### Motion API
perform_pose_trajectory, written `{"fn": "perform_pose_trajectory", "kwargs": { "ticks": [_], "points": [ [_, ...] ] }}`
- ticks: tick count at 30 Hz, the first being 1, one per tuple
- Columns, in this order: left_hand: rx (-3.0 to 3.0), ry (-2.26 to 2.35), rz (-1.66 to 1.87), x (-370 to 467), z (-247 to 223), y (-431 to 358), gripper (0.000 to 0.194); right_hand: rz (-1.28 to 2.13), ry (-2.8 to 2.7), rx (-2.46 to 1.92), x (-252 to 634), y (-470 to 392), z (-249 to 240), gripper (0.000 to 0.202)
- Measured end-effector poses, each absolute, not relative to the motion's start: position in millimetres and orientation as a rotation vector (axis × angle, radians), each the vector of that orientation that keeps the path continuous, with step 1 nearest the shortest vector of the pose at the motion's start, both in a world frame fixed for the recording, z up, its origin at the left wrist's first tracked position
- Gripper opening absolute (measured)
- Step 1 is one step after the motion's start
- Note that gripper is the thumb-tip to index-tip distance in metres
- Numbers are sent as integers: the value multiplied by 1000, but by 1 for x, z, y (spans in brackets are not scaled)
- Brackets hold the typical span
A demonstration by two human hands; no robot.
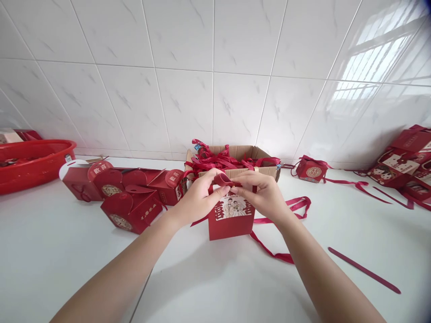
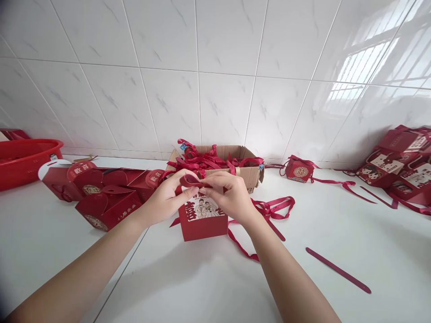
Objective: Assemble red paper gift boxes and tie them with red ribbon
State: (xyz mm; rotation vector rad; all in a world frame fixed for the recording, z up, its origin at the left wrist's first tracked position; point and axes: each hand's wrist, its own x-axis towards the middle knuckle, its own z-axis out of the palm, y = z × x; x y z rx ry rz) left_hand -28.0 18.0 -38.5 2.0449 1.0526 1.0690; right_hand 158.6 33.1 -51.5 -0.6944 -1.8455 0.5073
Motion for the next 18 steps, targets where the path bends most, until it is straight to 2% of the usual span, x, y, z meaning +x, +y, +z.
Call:
{"fn": "perform_pose_trajectory", "kwargs": {
  "ticks": [7, 13, 18],
  "points": [
    [2217, 1295, 1074, -29, -48, 27, 15, 993, -1701, -969, 157, 50, -66, 26],
    [2176, 1279, 1104, -31, -51, 33, 18, 1121, -1752, -951, 158, 49, -66, 30],
    [2163, 1299, 1095, -32, -50, 33, 19, 1062, -1801, -921, 157, 50, -70, 33]
  ]
}}
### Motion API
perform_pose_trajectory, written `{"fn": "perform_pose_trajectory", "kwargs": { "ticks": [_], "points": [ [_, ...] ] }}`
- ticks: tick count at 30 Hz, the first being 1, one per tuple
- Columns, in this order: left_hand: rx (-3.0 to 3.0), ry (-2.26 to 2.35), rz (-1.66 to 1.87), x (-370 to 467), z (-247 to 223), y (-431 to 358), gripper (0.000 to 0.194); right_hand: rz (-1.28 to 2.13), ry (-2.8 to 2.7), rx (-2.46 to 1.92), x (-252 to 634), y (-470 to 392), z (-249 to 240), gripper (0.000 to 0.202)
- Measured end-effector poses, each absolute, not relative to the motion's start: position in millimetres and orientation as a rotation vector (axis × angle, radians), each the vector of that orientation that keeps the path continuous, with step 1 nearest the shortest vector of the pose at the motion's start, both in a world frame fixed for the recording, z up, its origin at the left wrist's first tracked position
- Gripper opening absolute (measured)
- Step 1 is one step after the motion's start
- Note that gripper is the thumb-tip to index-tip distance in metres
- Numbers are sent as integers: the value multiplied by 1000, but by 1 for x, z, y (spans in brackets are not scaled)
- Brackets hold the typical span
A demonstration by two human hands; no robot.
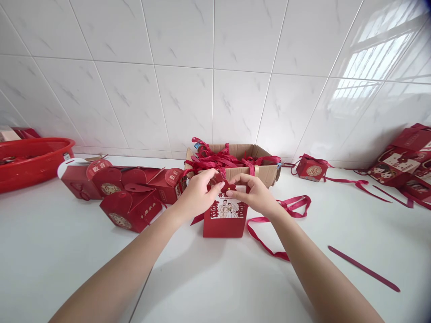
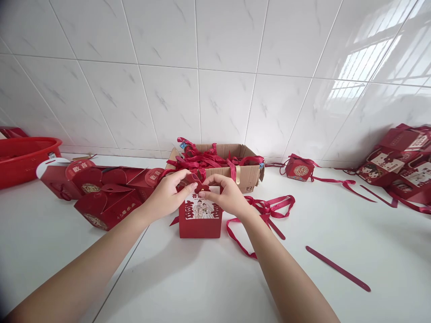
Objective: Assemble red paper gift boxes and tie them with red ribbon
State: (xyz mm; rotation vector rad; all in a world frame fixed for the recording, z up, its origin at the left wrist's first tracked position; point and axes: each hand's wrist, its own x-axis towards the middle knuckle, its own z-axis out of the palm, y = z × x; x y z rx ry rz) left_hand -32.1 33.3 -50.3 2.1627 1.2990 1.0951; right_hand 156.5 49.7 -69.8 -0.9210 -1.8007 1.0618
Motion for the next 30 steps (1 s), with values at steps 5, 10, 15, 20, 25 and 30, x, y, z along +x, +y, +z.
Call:
{"fn": "perform_pose_trajectory", "kwargs": {
  "ticks": [5, 10, 15, 20, 25, 30],
  "points": [
    [2194, 1290, 1091, -32, -48, 33, 19, 1028, -1776, -949, 153, 50, -75, 30],
    [2187, 1310, 1071, -32, -48, 32, 20, 1046, -1757, -932, 151, 50, -75, 27],
    [2154, 1295, 1056, -31, -46, 30, 16, 1040, -1734, -864, 150, 51, -76, 22],
    [2179, 1291, 1059, -30, -46, 29, 17, 1021, -1715, -825, 146, 50, -78, 16],
    [2169, 1263, 1119, -32, -50, 35, 15, 942, -1743, -862, 147, 52, -75, 13],
    [2136, 1280, 1414, -22, -78, 48, 21, 773, -1915, -1186, 191, 52, -50, 12]
  ]
}}
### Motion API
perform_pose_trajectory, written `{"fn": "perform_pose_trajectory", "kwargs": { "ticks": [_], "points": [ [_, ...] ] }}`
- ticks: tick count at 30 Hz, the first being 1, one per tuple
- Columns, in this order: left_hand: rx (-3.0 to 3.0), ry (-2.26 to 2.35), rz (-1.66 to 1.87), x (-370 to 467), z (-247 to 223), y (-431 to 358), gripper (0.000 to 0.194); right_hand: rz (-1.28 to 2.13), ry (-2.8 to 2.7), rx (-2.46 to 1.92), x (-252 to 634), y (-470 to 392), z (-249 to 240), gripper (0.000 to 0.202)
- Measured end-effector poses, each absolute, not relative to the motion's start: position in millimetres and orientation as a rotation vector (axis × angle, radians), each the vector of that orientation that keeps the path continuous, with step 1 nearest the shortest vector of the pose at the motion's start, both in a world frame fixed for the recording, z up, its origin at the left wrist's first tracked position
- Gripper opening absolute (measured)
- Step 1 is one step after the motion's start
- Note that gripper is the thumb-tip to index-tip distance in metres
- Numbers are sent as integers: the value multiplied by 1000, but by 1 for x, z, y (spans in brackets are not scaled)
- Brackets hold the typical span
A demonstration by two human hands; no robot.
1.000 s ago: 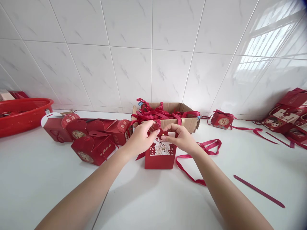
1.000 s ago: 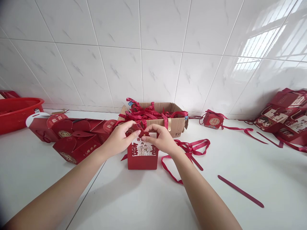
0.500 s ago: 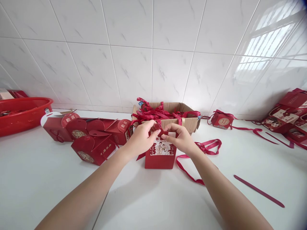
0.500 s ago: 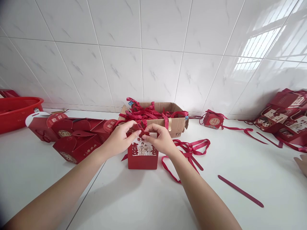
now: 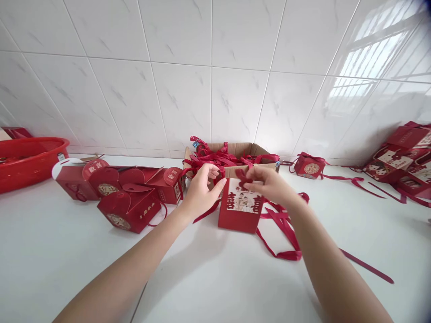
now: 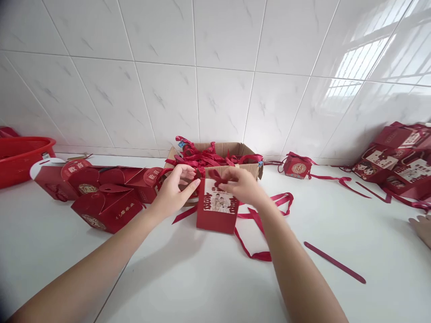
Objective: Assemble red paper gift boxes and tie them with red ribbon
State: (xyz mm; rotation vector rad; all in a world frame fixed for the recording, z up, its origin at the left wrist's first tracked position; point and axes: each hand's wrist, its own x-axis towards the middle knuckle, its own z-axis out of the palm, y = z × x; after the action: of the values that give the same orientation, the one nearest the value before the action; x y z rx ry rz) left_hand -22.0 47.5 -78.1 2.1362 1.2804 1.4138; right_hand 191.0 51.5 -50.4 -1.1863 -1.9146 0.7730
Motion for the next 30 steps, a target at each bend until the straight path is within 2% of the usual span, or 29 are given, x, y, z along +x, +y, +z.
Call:
{"fn": "perform_pose_trajectory", "kwargs": {
  "ticks": [3, 7, 10, 12, 14, 17, 22, 27, 30],
  "points": [
    [2258, 1145, 1670, -4, -118, 47, 19, 669, -1849, -1444, 238, 51, -35, 15],
    [2678, 673, 1340, 15, -168, 41, 36, 316, -1307, -1654, 293, 57, -32, 23],
    [2671, 626, 1157, 17, -180, 39, 45, 8, -1009, -1668, 317, 67, -42, 26],
    [2633, 658, 1133, 15, -180, 41, 46, -81, -899, -1675, 325, 75, -54, 23],
    [2609, 703, 1100, 12, -178, 42, 45, -53, -859, -1706, 330, 83, -66, 21],
    [2573, 773, 1078, 11, -176, 44, 44, 6, -814, -1767, 335, 90, -80, 28],
    [2553, 806, 1007, 12, -178, 43, 41, -35, -711, -1814, 344, 92, -85, 33],
    [2554, 795, 1000, 11, -178, 42, 42, 138, -709, -1832, 346, 98, -95, 49],
    [2557, 773, 1017, 11, -178, 44, 43, 248, -753, -1847, 337, 99, -97, 45]
  ]
}}
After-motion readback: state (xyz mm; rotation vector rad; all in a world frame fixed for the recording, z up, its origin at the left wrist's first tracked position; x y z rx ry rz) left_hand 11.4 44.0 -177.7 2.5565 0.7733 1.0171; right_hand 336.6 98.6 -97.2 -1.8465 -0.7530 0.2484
